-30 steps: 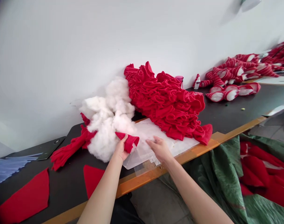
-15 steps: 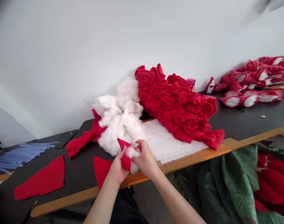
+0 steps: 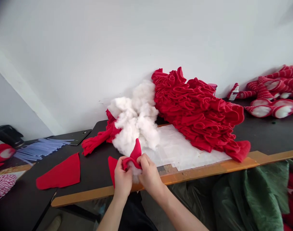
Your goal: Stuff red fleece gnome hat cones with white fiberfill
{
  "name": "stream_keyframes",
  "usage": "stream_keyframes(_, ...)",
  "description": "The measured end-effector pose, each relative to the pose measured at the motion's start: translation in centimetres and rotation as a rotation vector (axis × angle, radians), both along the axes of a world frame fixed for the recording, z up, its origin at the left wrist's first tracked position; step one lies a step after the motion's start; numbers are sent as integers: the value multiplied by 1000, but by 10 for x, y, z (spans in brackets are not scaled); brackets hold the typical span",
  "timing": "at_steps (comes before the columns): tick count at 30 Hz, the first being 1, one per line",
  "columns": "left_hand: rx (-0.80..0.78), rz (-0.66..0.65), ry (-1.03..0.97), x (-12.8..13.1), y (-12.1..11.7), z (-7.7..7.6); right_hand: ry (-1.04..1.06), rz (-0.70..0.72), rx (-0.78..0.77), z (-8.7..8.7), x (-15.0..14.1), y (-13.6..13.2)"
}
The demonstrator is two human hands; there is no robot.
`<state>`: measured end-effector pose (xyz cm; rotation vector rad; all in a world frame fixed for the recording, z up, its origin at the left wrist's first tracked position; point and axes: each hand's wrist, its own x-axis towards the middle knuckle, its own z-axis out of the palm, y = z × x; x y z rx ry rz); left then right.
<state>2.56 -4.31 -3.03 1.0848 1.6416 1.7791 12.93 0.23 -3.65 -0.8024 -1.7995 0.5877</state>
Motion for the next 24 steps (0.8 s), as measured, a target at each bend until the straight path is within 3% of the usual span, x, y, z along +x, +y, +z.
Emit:
stream_keyframes(3, 65, 85, 125, -7, 6, 0, 54, -110, -26, -4, -5, 1)
stream_keyframes(6, 76, 94, 111, -4, 10, 2, 106, -208, -85, -7, -10, 12)
stream_keyframes(10, 44, -208, 28, -1, 1, 4, 127, -177, -166, -3, -7, 20)
stream_keyframes(12, 65, -251, 21, -6, -3, 3, 118, -79, -210, 4, 0, 17)
stream_keyframes(16, 125, -83, 115, -14, -4, 0, 163, 473, -485, 18, 16, 5)
stream_keyframes(18, 155, -91, 152, -12, -2, -3, 204, 546, -568, 18, 16, 3)
stream_keyframes(22, 144, 15, -27, -5, 5, -12, 103, 74, -241, 5, -3, 4)
stream_keyframes(24, 113, 81, -157, -7, 6, -13, 91, -72, -112, -1, -11, 7)
